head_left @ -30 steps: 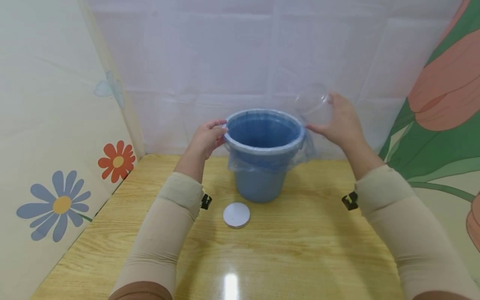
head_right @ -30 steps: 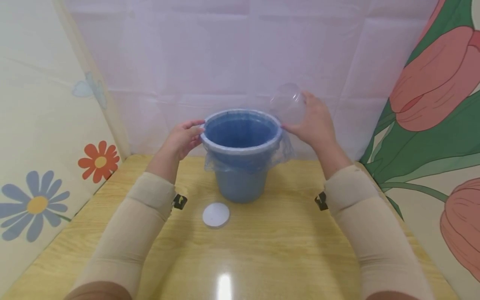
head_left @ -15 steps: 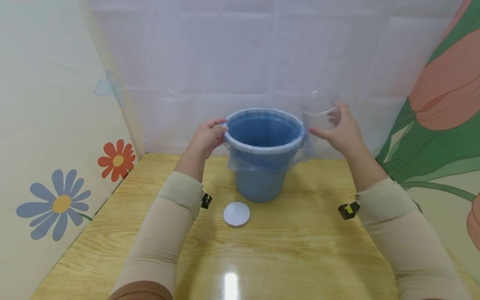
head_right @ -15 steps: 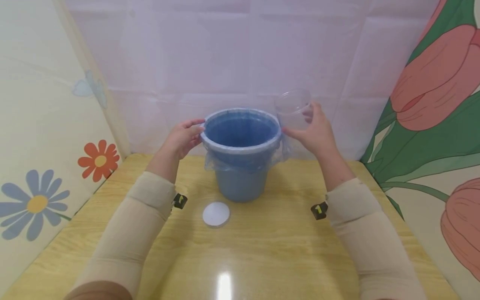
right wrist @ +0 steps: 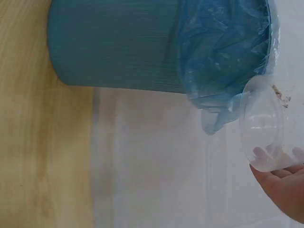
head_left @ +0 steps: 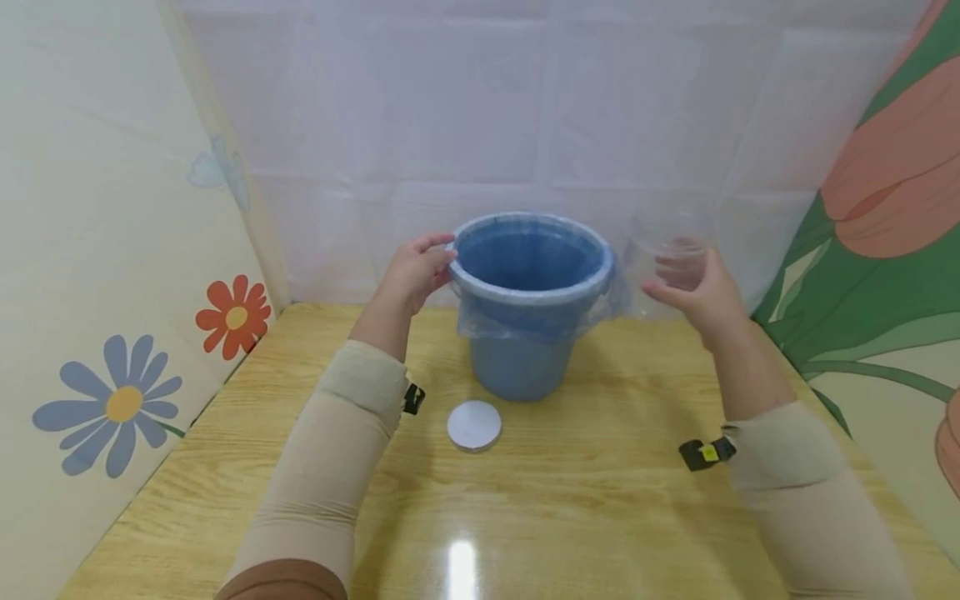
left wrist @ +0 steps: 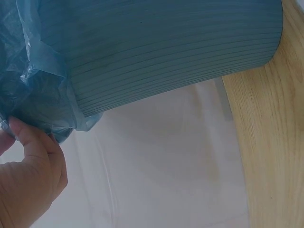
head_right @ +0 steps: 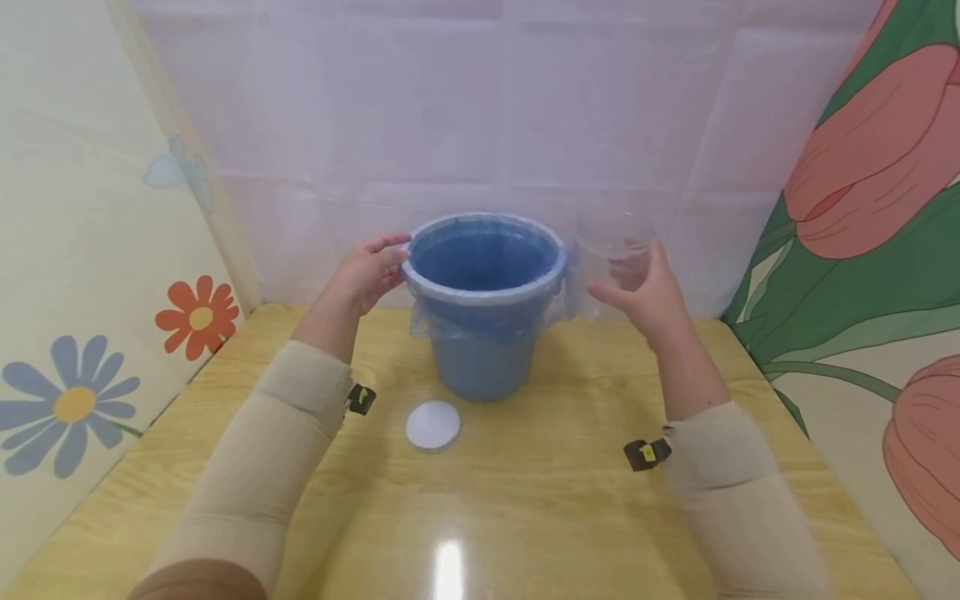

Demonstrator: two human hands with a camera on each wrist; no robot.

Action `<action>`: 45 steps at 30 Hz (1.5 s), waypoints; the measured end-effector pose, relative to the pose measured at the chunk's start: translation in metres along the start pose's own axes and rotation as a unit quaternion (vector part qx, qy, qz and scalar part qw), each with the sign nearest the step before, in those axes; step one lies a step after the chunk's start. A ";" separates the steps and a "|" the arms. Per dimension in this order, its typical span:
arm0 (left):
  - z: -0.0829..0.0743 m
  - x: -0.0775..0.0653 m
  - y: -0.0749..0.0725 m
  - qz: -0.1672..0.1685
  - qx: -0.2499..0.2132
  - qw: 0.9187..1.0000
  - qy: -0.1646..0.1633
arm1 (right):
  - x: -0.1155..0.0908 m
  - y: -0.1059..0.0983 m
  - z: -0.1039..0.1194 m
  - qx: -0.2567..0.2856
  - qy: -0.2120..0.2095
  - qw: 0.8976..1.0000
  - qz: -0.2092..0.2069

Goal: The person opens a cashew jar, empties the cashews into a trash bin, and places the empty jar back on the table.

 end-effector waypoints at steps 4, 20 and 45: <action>0.001 0.001 0.000 0.000 0.000 1.000 0.000 | -0.011 0.007 -0.017 0.092 -0.016 0.995 0.035; -0.003 -0.002 0.002 0.001 0.006 1.000 -0.002 | -0.047 0.058 -0.086 0.034 -0.024 0.981 0.192; -0.002 -0.003 0.008 0.007 0.018 1.000 0.001 | -0.059 0.104 -0.136 -0.045 -0.013 0.956 0.289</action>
Point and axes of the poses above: each hand's wrist, its own x-axis towards the middle knuckle, its own y-axis out of the palm, z = x × y, the point moved 10 cm from there along x, towards the middle knuckle, and after that the axes turned 5 degrees about y, right-handed, at the moved point
